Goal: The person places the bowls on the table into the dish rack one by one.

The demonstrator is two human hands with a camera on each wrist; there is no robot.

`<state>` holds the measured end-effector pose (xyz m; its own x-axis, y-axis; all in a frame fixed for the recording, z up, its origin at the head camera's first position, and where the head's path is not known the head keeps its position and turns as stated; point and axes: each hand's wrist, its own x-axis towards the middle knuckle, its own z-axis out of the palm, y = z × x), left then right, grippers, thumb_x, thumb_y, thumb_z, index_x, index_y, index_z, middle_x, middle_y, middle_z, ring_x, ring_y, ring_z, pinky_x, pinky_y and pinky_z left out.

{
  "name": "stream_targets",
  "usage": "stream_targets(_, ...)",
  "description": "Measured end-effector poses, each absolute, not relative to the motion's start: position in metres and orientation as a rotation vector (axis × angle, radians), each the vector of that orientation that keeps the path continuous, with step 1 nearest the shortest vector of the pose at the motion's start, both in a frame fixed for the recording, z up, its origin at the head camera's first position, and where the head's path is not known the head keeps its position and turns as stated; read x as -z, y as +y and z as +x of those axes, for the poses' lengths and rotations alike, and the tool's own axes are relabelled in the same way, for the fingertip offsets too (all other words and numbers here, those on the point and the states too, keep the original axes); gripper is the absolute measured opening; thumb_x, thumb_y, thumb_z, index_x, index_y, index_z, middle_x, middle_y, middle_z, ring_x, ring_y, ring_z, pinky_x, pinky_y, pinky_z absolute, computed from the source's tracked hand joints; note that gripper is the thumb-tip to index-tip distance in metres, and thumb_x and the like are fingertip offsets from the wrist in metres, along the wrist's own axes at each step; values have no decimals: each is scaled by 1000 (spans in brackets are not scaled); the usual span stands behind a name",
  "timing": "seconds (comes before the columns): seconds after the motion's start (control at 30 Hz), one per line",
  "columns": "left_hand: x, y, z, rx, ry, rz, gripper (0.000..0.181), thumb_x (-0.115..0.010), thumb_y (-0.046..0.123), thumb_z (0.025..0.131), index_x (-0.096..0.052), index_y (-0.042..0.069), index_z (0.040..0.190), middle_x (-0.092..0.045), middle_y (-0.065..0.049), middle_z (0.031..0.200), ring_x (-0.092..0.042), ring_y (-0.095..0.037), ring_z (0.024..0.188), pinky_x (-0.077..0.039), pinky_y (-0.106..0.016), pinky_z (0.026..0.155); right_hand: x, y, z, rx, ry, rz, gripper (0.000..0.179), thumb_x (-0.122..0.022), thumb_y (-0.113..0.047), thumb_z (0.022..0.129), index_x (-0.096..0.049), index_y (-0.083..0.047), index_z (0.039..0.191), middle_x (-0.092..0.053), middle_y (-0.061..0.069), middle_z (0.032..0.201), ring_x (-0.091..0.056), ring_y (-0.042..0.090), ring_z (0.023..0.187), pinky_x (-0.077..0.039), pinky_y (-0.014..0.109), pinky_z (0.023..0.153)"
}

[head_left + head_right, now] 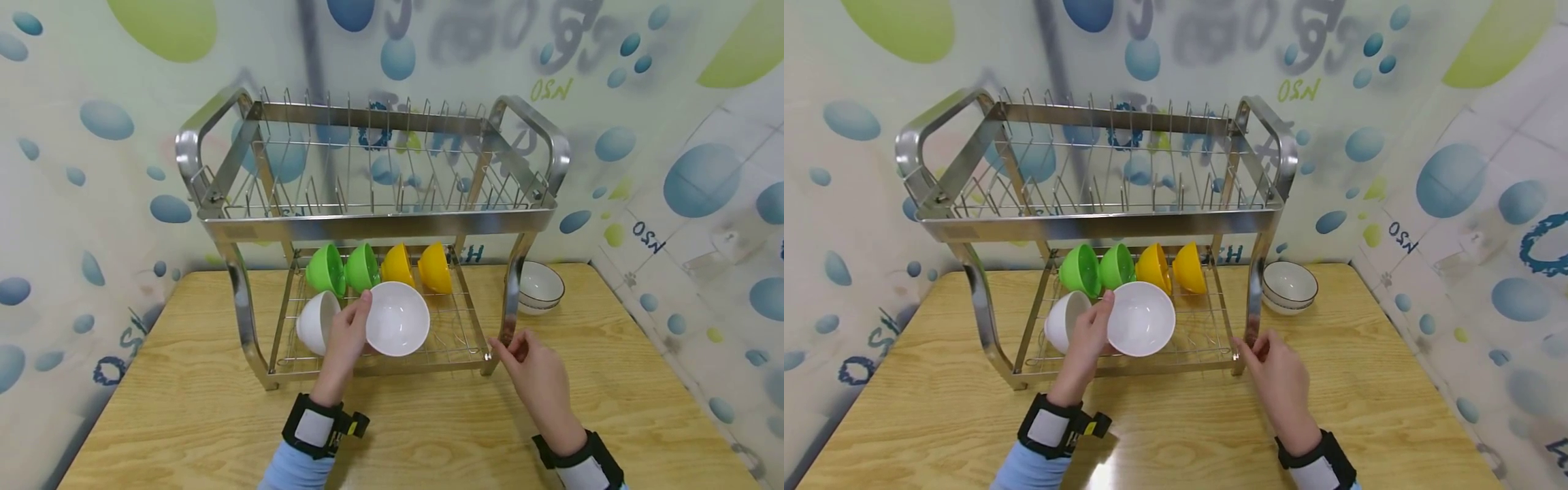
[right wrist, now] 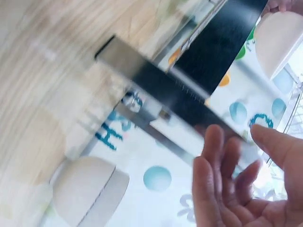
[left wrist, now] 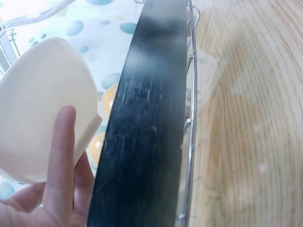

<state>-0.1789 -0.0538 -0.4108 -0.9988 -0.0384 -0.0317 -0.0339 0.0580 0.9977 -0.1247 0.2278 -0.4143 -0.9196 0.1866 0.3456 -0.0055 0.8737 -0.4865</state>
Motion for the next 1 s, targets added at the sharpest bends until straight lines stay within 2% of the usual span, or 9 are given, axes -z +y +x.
stream_targets(0.07, 415, -54, -181, 2147, -2280, 75, 60, -40, 57, 95, -63, 7, 119, -65, -20, 107, -64, -23, 80, -57, -37, 61, 414, 231, -126, -728, -2654, -152, 36, -73, -36, 83, -53, -5, 84, -59, 6, 68, -54, 16, 56, -44, 25, 48)
stream_targets(0.13, 414, -53, -180, 2134, -2273, 68, 62, -41, 60, 93, -64, 8, 118, -65, -19, 107, -64, -24, 80, -57, -37, 60, 414, 233, -127, -787, -2657, -153, 39, -74, -34, 82, -54, -2, 95, -63, 11, 79, -63, 22, 69, -54, 31, 57)
stream_targets(0.2, 414, -53, -180, 2121, -2264, 65, 62, -41, 61, 93, -64, 9, 116, -65, -18, 106, -64, -24, 81, -57, -37, 60, 415, 234, -129, -863, -2665, -123, 40, -73, -31, 83, -55, 0, 103, -65, 14, 89, -66, 26, 81, -57, 36, 66)
stream_targets(0.27, 413, -53, -179, 2095, -2261, 58, 61, -41, 61, 92, -65, 10, 115, -66, -16, 106, -63, -25, 84, -57, -35, 62, 416, 234, -129, -915, -2671, -77, 36, -72, -26, 85, -56, 0, 105, -66, 14, 93, -67, 27, 86, -58, 37, 70)
stream_targets(0.43, 411, -53, -178, 1968, -2281, 59, 59, -39, 61, 94, -68, 11, 107, -66, -11, 106, -59, -23, 89, -50, -30, 70, 418, 231, -131, -923, -2664, 7, 21, -69, -17, 87, -59, -3, 99, -69, 12, 87, -68, 26, 82, -58, 38, 69)
stream_targets(0.6, 407, -52, -176, 1832, -2303, 51, 56, -39, 57, 95, -68, 12, 111, -67, -9, 106, -60, -23, 90, -51, -31, 69, 418, 229, -132, -906, -2690, 11, 22, -66, -16, 89, -55, -3, 103, -69, 12, 88, -68, 27, 84, -57, 41, 69)
stream_targets(0.77, 404, -50, -174, 1609, -2321, 6, 44, -44, 48, 98, -66, 14, 116, -65, -10, 102, -58, -21, 85, -51, -32, 67, 417, 228, -131, -915, -2709, 18, 23, -64, -16, 90, -53, -3, 106, -69, 13, 90, -69, 31, 88, -57, 43, 71)
stream_targets(1.0, 403, -46, -169, 1252, -2348, 22, 41, -54, 46, 93, -63, 15, 119, -47, -14, 100, -52, -27, 90, -55, -48, 73, 417, 227, -132, -913, -2700, 38, 22, -64, -15, 91, -53, -3, 106, -69, 15, 89, -69, 36, 91, -56, 47, 73)
